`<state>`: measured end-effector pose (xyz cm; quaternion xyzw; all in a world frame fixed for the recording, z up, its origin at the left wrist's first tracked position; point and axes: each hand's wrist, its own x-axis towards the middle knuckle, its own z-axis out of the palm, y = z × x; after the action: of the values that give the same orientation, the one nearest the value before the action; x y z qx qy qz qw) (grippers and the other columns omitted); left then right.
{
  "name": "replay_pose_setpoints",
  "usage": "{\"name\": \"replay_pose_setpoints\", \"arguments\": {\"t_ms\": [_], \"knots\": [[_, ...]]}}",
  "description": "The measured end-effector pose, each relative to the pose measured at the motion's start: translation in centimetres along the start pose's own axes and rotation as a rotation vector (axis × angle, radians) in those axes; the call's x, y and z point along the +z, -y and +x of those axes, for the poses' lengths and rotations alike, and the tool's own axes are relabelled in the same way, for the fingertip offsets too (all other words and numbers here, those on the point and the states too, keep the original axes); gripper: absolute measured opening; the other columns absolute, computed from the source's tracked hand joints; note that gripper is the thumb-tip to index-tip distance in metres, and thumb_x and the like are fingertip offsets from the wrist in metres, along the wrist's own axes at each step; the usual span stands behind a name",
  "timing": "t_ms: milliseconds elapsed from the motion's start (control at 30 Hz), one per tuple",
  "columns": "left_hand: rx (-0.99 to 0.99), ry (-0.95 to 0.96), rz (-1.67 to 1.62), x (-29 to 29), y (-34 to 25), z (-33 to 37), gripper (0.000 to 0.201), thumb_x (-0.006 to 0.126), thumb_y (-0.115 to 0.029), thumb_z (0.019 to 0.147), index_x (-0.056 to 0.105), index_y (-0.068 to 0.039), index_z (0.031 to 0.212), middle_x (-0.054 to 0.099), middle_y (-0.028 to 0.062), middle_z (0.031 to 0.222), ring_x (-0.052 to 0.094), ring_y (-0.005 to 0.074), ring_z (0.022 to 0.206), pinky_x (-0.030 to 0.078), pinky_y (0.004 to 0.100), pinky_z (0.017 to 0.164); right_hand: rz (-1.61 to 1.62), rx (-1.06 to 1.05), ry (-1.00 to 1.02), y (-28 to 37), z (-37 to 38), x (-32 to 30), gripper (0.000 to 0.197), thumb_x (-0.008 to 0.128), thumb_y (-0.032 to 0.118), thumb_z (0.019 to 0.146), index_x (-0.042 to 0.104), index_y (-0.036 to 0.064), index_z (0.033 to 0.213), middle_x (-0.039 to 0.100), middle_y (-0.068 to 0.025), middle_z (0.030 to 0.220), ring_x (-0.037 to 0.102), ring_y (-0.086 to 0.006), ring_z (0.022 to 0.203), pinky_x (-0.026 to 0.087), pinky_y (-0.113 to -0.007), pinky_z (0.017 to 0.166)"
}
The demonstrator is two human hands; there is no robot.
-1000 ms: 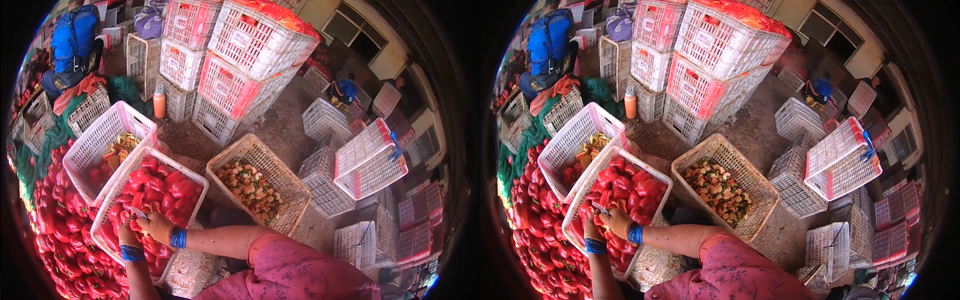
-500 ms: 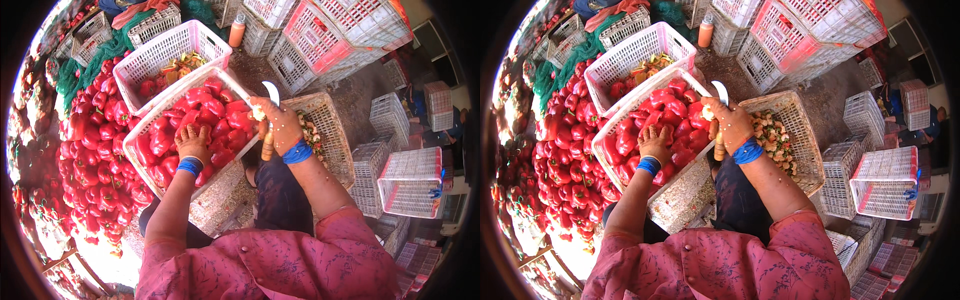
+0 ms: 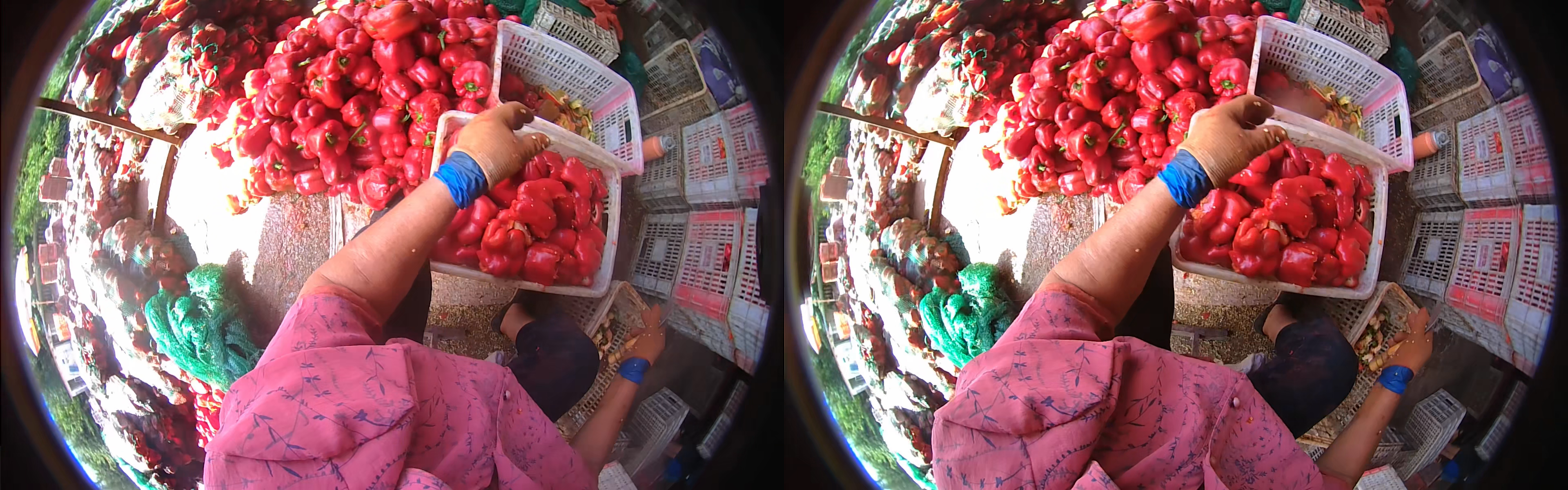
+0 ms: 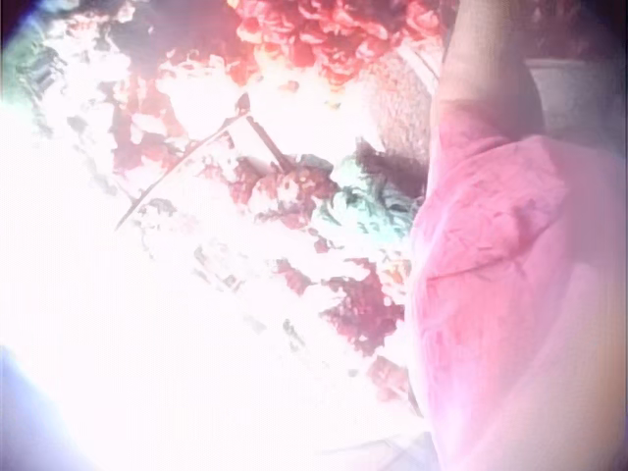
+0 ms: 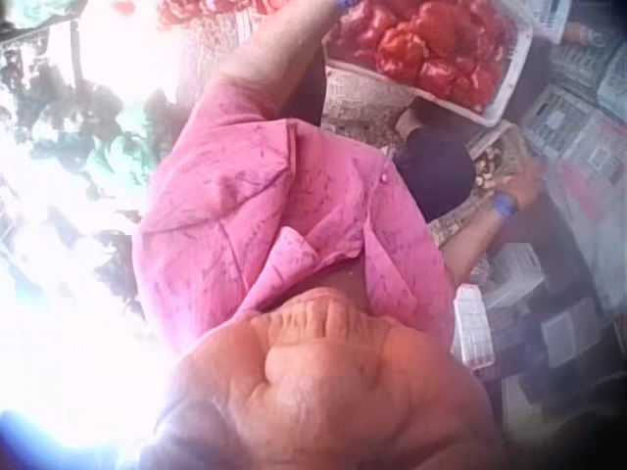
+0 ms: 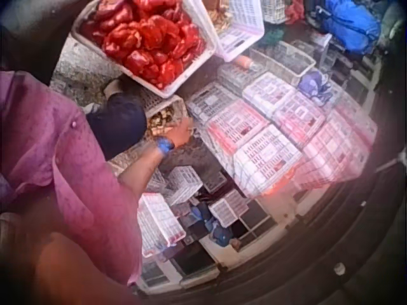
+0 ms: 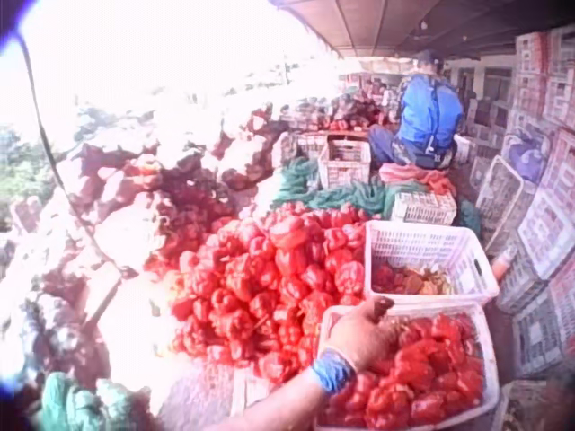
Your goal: The person is removing the stems and seeds from red peppers using a knife and their hands, then placing the cleaned peppers into a plastic crate.
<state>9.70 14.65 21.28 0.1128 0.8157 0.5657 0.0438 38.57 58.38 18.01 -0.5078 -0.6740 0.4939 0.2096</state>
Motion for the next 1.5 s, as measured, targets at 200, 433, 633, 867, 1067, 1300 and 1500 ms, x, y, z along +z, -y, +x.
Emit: {"name": "replay_pose_setpoints", "arguments": {"t_ms": [200, 433, 633, 867, 1067, 1300, 1500], "knots": [[-0.492, -0.577, 0.182, -12.3, 15.7, 0.9, 0.081, 0.082, -0.048, 0.07, 0.059, 0.0, 0.132, 0.067, 0.0266, 0.122, 0.065, 0.0384, 0.116, 0.051, 0.0406, 0.099, 0.034, -0.129, 0.375, 10.7, -11.9, 16.7, 0.056, 0.065, 0.047, 0.096, 0.064, 0.0001, 0.127, 0.07, -0.0121, 0.107, 0.052, -0.0099, 0.052, 0.046, -0.025, 0.048], [-0.704, -0.501, 0.523, -20.8, 33.7, -4.6, 0.105, 0.087, -0.037, 0.062, 0.037, -0.01, 0.151, 0.045, 0.0262, 0.148, 0.05, 0.0392, 0.134, 0.044, 0.0434, 0.11, -0.117, 0.09, 0.525, 7.1, -15.2, 24.5, 0.053, 0.056, 0.04, 0.102, 0.06, -0.0005, 0.135, 0.07, -0.0157, 0.109, 0.054, -0.0107, 0.052, 0.047, -0.026, 0.045], [-0.62, -0.628, 0.661, -21.4, 37.1, -2.6, 0.092, 0.09, -0.046, 0.06, 0.048, -0.007, 0.132, 0.048, 0.0248, 0.143, 0.058, 0.0412, 0.124, 0.051, 0.0463, 0.101, -0.206, 0.154, 0.462, 4.8, -15.5, 26.6, 0.053, 0.059, 0.043, 0.1, 0.063, 0.0002, 0.131, 0.071, -0.0149, 0.104, 0.054, -0.0115, 0.05, 0.047, -0.027, 0.045], [-0.599, -0.548, 0.581, -21.7, 38.4, -3.5, 0.103, 0.09, -0.049, 0.059, 0.043, -0.008, 0.141, 0.051, 0.0291, 0.135, 0.059, 0.0438, 0.12, 0.051, 0.0478, 0.1, -0.236, 0.168, 0.495, 5.6, -18.2, 29.9, 0.041, 0.065, 0.039, 0.096, 0.071, 0.0027, 0.114, 0.073, -0.0107, 0.092, 0.054, -0.0115, 0.047, 0.046, -0.027, 0.043], [-0.603, -0.336, 0.799, -21.8, 34.0, -2.9, 0.104, 0.083, -0.06, 0.065, 0.04, -0.01, 0.145, 0.058, 0.0305, 0.126, 0.06, 0.0453, 0.117, 0.051, 0.0488, 0.1, -0.241, 0.192, 0.558, 5.9, -19.3, 30.6, 0.038, 0.065, 0.035, 0.096, 0.069, 0.003, 0.116, 0.072, -0.0105, 0.091, 0.053, -0.0111, 0.048, 0.045, -0.026, 0.042], [-0.724, -0.538, 0.213, -21.3, 36.1, -1.9, 0.079, 0.08, -0.047, 0.073, 0.047, -0.008, 0.133, 0.066, 0.0206, 0.114, 0.068, 0.0374, 0.099, 0.055, 0.0521, 0.081, -0.145, 0.235, 0.63, 6.5, -19.7, 29.4, 0.038, 0.064, 0.035, 0.095, 0.068, 0.0, 0.109, 0.067, -0.006, 0.079, 0.053, -0.0115, 0.046, 0.044, -0.027, 0.04], [-0.66, -0.241, -1.148, -16.6, 24.9, -1.2, 0.043, 0.066, -0.027, 0.085, 0.061, -0.011, 0.125, 0.069, 0.0081, 0.116, 0.069, 0.0289, 0.102, 0.059, 0.0529, 0.079, -0.031, -0.096, 0.798, 8.7, -20.1, 28.1, 0.051, 0.057, 0.046, 0.103, 0.065, -0.0022, 0.118, 0.067, -0.0084, 0.088, 0.058, -0.0096, 0.061, 0.048, -0.023, 0.056]]}}
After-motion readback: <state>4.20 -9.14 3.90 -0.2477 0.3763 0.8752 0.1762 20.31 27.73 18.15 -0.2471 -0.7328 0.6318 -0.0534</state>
